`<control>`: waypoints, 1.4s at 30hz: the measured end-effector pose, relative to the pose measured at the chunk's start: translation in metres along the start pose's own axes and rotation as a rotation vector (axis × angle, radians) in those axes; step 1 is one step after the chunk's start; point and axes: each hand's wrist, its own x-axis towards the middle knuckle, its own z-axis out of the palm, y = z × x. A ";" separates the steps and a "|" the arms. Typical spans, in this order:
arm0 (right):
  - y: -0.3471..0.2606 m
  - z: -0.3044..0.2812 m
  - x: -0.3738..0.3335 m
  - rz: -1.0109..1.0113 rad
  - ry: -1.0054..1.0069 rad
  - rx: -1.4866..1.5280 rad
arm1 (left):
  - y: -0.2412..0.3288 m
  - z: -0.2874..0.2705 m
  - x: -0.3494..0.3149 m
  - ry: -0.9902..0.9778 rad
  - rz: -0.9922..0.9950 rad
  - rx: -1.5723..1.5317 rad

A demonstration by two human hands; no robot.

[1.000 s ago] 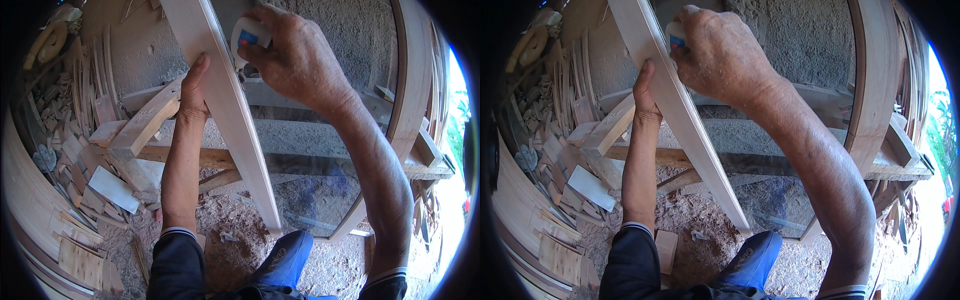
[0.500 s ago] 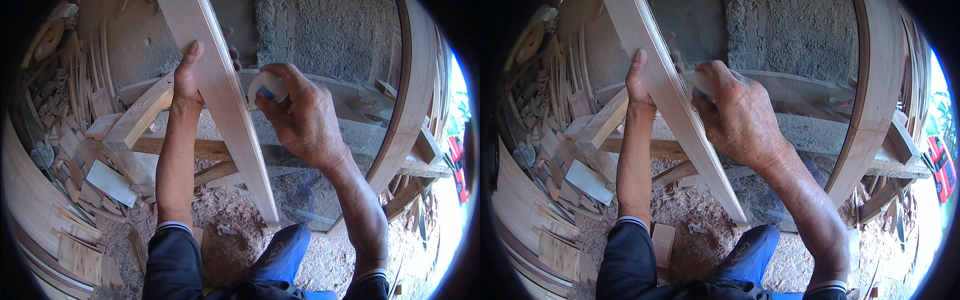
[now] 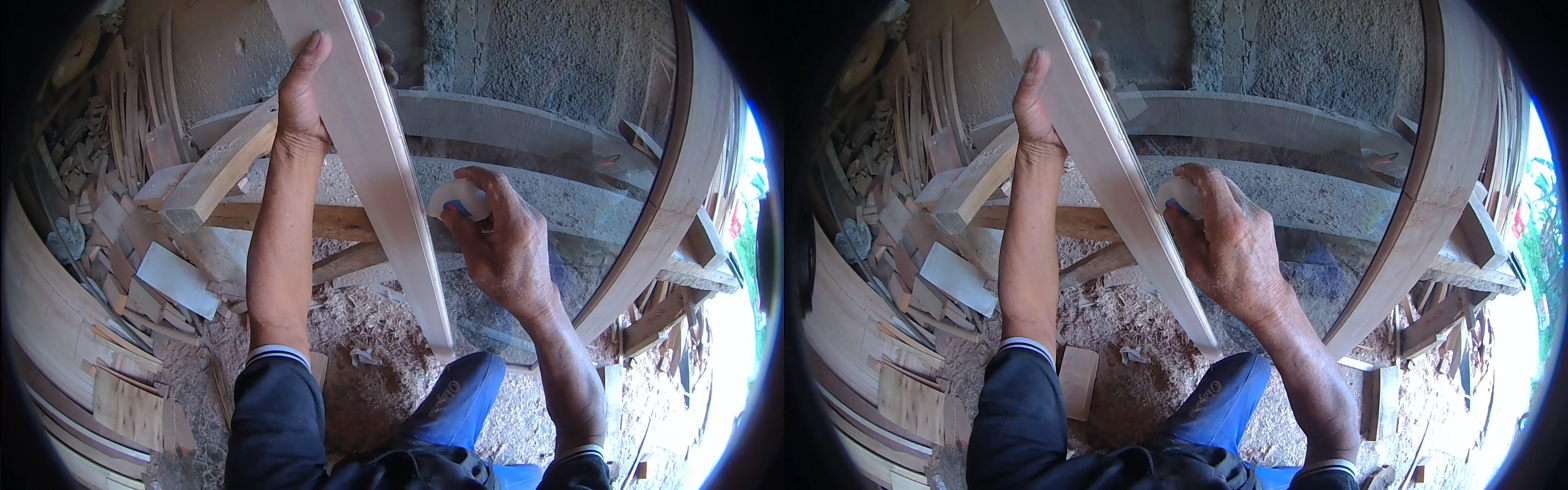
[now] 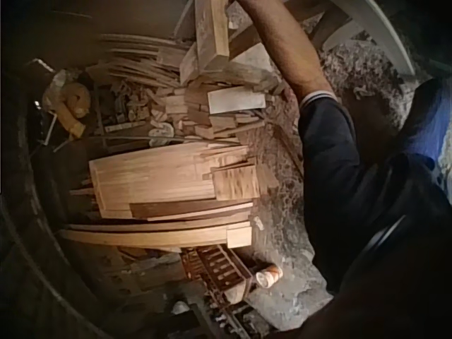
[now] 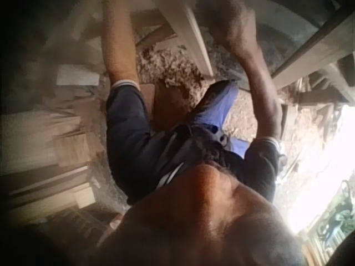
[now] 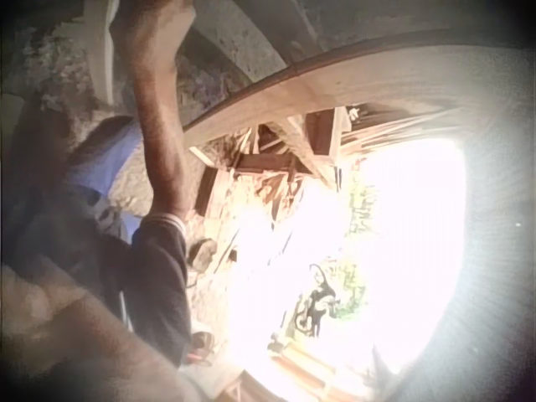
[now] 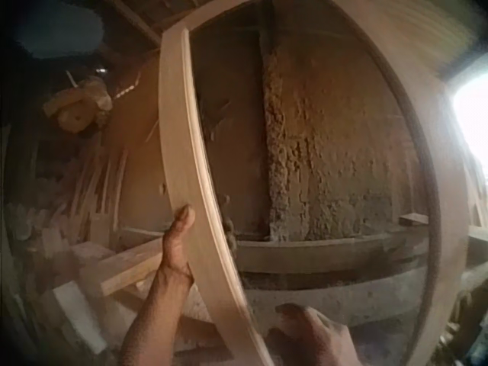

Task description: The person applies wood glue to the edges of a wooden frame and presses the pieces together to form a rectangular frame around a glass pane. They continue applying glue and aligning the joints while working in a cluttered workshop.

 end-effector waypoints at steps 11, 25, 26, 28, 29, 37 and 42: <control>0.013 0.013 -0.023 -0.028 0.034 0.006 | 0.008 0.003 -0.001 0.083 -0.132 -0.138; 0.039 0.033 -0.080 0.115 0.022 -0.008 | 0.004 -0.001 0.002 0.060 -0.089 -0.079; 0.040 0.035 -0.083 0.122 0.026 -0.009 | 0.004 -0.001 0.002 0.072 -0.084 -0.072; 0.043 0.038 -0.091 0.137 0.035 -0.011 | 0.003 0.000 0.001 0.075 -0.083 -0.072; 0.044 0.039 -0.094 0.161 0.033 -0.002 | 0.003 0.000 0.001 0.066 -0.084 -0.079; 0.054 0.051 -0.123 0.225 0.046 0.013 | 0.004 0.000 0.002 0.018 -0.089 -0.087; 0.062 0.057 -0.136 0.205 0.044 0.002 | 0.004 0.001 0.002 0.000 -0.087 -0.093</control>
